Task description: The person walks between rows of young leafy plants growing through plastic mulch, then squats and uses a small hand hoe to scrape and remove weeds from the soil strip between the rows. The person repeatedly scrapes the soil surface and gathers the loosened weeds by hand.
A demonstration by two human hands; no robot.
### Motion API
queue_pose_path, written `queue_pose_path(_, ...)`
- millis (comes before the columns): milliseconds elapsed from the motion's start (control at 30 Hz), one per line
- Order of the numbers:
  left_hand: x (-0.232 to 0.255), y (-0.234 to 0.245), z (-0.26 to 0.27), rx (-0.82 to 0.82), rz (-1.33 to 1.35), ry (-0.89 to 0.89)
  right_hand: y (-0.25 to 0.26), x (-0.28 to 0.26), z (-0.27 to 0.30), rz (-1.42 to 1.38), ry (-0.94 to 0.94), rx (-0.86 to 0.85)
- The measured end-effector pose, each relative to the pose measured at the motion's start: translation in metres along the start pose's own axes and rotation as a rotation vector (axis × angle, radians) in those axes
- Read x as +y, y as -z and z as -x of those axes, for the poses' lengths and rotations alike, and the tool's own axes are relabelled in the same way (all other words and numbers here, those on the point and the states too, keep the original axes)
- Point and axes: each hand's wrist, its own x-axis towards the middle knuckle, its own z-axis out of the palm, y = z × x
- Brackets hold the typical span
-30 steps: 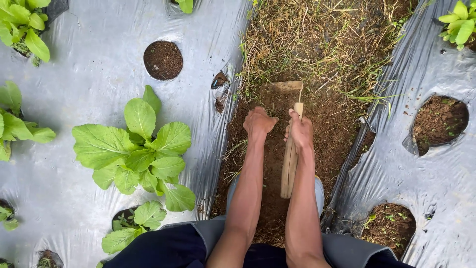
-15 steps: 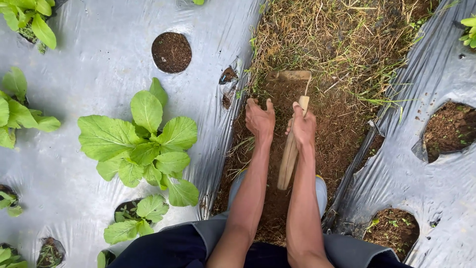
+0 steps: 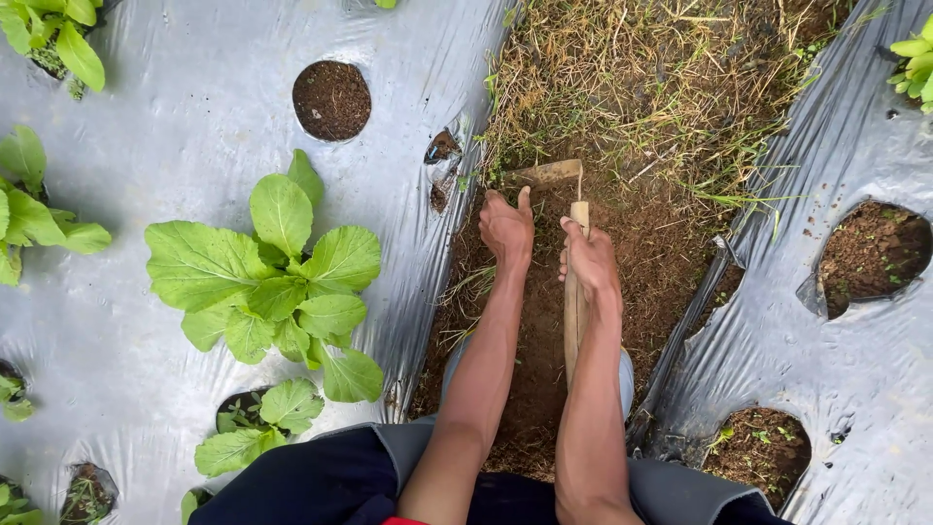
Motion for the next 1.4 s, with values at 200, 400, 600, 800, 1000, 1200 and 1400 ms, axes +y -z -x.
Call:
queue_pose_path(200, -0.006, -0.002, 0.004, 0.047, 0.047, -0.068, 0.005, -0.013, -0.004, -0.146, 0.074, 0.162)
queue_pose_path(400, -0.051, -0.056, 0.009, 0.078, 0.199, -0.165, 0.009, -0.003, 0.007, -0.035, 0.038, 0.072)
queue_pose_path(600, -0.043, -0.031, 0.005, 0.054, 0.249, -0.089, -0.002, 0.006, -0.012, 0.007, 0.058, 0.079)
queue_pose_path(800, -0.018, 0.019, 0.032, -0.047, 0.088, -0.053, -0.004, -0.008, 0.004, -0.113, 0.075, 0.123)
queue_pose_path(1000, -0.021, 0.006, 0.037, 0.077, 0.026, -0.058, 0.008, -0.015, 0.013, -0.055, 0.168, 0.122)
queue_pose_path(1200, 0.008, 0.017, 0.036, 0.222, 0.020, -0.132, 0.018, -0.009, 0.002, -0.042, 0.141, 0.093)
queue_pose_path(1400, 0.008, -0.013, 0.016, 0.141, -0.031, -0.050, 0.017, 0.007, -0.015, 0.022, 0.056, 0.006)
